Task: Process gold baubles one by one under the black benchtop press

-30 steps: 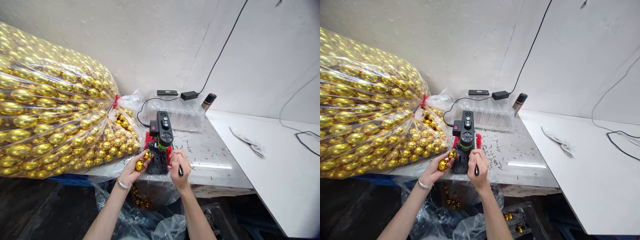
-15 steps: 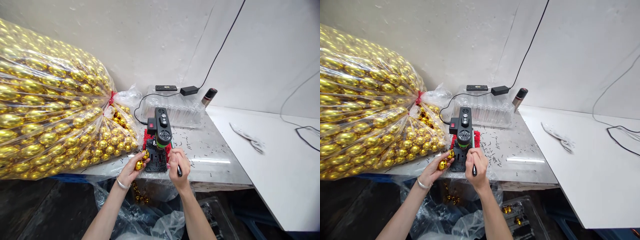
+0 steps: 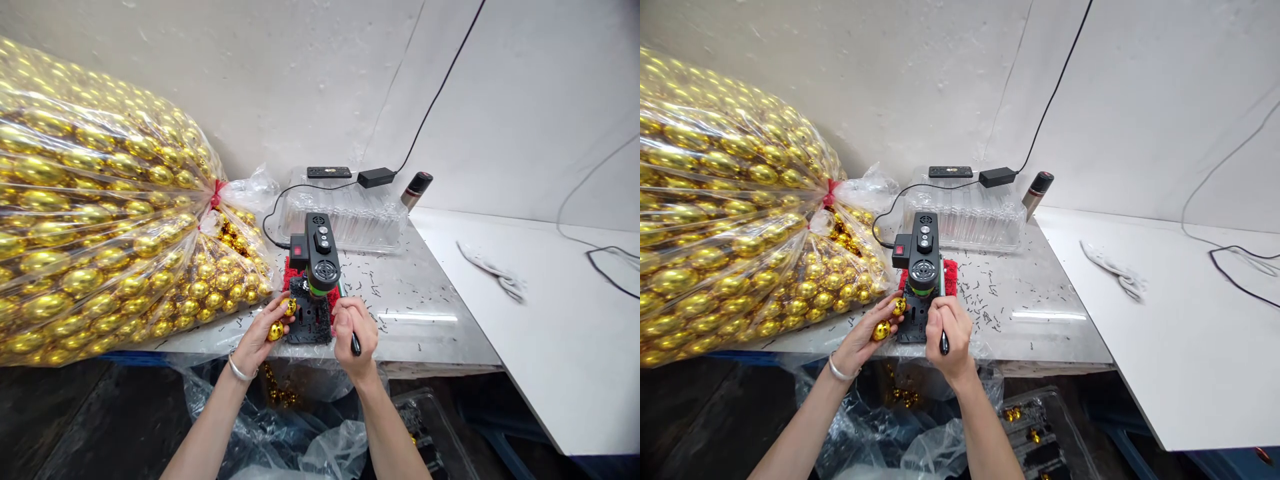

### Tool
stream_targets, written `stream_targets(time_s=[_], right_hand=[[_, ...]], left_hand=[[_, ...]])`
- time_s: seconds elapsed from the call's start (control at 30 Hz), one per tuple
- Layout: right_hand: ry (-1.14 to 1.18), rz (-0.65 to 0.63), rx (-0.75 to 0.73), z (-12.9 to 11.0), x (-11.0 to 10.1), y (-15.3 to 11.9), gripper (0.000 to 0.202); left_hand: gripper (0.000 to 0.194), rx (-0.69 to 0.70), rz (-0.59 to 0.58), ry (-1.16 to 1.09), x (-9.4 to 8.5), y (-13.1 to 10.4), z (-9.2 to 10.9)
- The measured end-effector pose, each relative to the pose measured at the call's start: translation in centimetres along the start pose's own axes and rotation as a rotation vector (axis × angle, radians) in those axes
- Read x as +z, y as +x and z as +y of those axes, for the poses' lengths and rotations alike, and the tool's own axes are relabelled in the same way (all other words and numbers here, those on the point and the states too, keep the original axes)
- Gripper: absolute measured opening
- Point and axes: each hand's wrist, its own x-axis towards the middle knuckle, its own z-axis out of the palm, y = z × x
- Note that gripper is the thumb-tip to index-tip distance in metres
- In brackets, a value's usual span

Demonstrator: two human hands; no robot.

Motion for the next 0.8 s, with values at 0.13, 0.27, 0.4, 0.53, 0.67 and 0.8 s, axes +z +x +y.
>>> stream_targets(time_s=[0.13,0.27,0.4,0.53,0.67,0.8], right_hand=[[-0.012,-0.004,-0.007,0.1,0.0,-0.1,0.026],[-0.021,-0.013,-0.012,0.2,0.0,-0.3,0.025],[-0.025,-0.020,-0.007,0.4,0.0,-0.3,0.025],[-0.023,-0.003,-0.003,0.3,0.0,-0.3,0.024],[-0.029,0.001,-0.013,0.2,0.0,-0.1,0.024],[-0.022,0.004,-0.024,0.2,0.0,-0.1,0.023]], left_hand=[[0.044,0.186,0.066,0.395,0.3,1.0,-1.3],[0.044,0.381,0.046,0.870,0.5,1.7,-2.1],[0.039,0.497,0.030,1.309,1.3,1.9,-1.5],[0.033,0.504,-0.034,1.530,2.3,2.1,-0.3],[0.026,0.502,-0.114,1.564,2.4,2.4,0.3],[0.021,0.512,-0.144,1.502,2.1,2.6,0.5]])
